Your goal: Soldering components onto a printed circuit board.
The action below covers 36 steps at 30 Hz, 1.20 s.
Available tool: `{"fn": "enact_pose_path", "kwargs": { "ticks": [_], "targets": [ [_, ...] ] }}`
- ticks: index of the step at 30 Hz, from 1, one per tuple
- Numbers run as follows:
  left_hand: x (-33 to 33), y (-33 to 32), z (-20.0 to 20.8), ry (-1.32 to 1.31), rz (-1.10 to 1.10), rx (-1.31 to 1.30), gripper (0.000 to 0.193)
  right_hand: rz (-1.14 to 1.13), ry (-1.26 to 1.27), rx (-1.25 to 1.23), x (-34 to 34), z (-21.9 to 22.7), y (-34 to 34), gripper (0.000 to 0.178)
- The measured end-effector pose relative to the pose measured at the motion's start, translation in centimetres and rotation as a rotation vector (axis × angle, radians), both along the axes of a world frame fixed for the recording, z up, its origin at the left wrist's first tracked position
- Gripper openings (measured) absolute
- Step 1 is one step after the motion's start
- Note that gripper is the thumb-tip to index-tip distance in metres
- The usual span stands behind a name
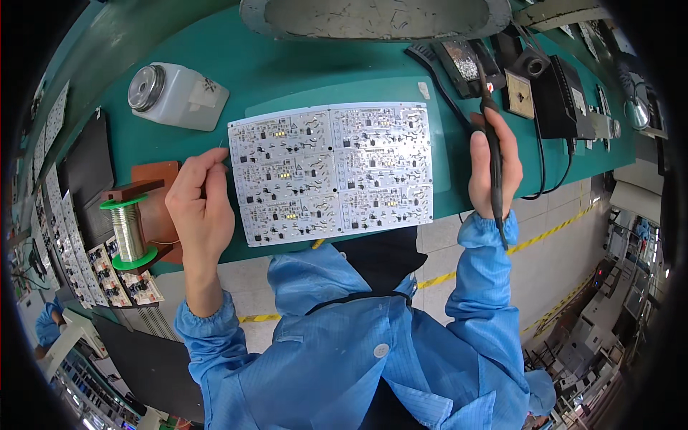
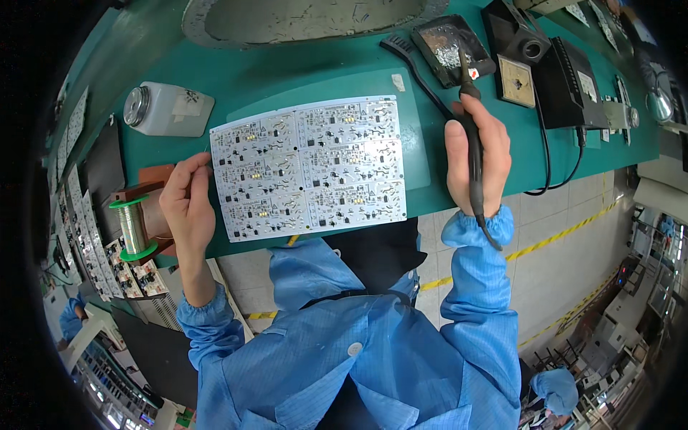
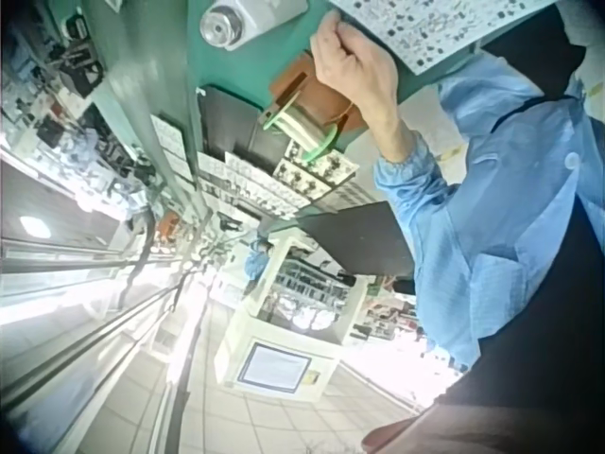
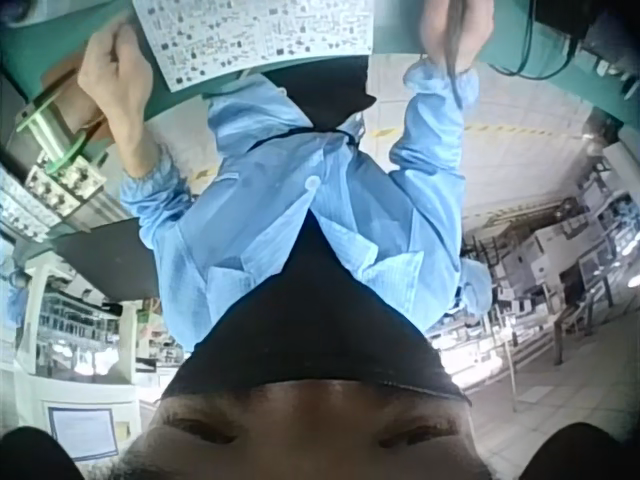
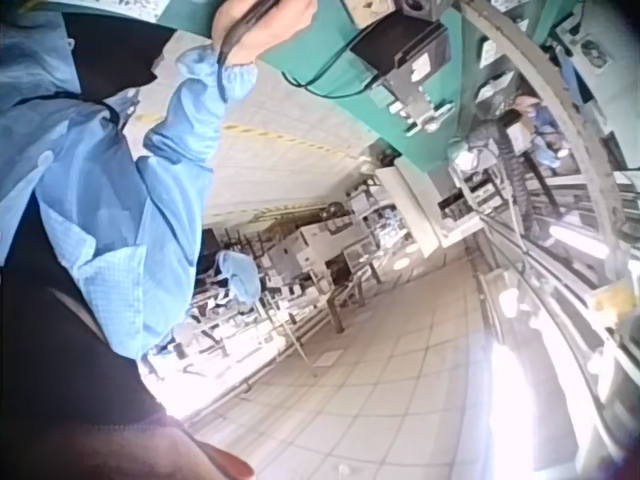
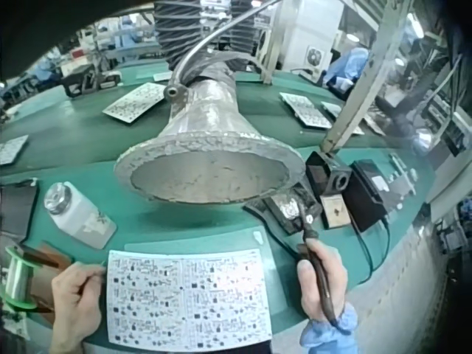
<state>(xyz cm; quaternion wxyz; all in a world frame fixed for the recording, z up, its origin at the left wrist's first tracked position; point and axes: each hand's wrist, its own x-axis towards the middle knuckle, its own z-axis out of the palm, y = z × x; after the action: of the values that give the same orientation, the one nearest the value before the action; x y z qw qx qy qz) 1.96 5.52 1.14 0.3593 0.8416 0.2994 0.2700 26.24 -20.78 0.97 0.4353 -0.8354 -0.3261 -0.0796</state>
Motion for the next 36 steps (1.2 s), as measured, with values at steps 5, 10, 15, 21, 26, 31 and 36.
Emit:
{"fn": "enact_pose_path", "kwargs": {
  "ticks": [5,10,15,21,26,31,36],
  "targets": [
    [-0.2,-0.1,-0.8,-0.043,0.019,-0.034,0.013,-0.003,0.016,0.041,-0.2,0.0,0.0,0.035],
    [-0.3,-0.1,-1.0,-0.084,0.002,-0.052,0.015,-0.035,0.047,0.139,-1.3,0.3,0.4,0.035],
    [-0.5,-0.6,-1.4,-0.217,0.140,-0.190,0.021,-0.038,0.094,0.239,-3.2,0.6,0.0,0.035],
    [-0.3,-0.9,-0.5,-0.203,0.114,-0.062,0.022,-0.028,0.199,0.182,-4.8,1.1,-1.6,0.040],
    [1.0,-2.7,0.9,-0.279,0.115,0.109,0.021,0.034,0.124,0.192,-4.9,1.2,-1.9,0.044],
    [2.4,-4.9,2.7,-0.224,-0.050,0.084,0.011,0.055,0.136,0.200,-5.2,1.9,-2.3,0.045],
    [3.9,-6.6,3.8,-0.165,-0.295,0.145,0.015,0.066,0.163,0.262,-5.8,2.5,-2.9,0.047]
  ]
}}
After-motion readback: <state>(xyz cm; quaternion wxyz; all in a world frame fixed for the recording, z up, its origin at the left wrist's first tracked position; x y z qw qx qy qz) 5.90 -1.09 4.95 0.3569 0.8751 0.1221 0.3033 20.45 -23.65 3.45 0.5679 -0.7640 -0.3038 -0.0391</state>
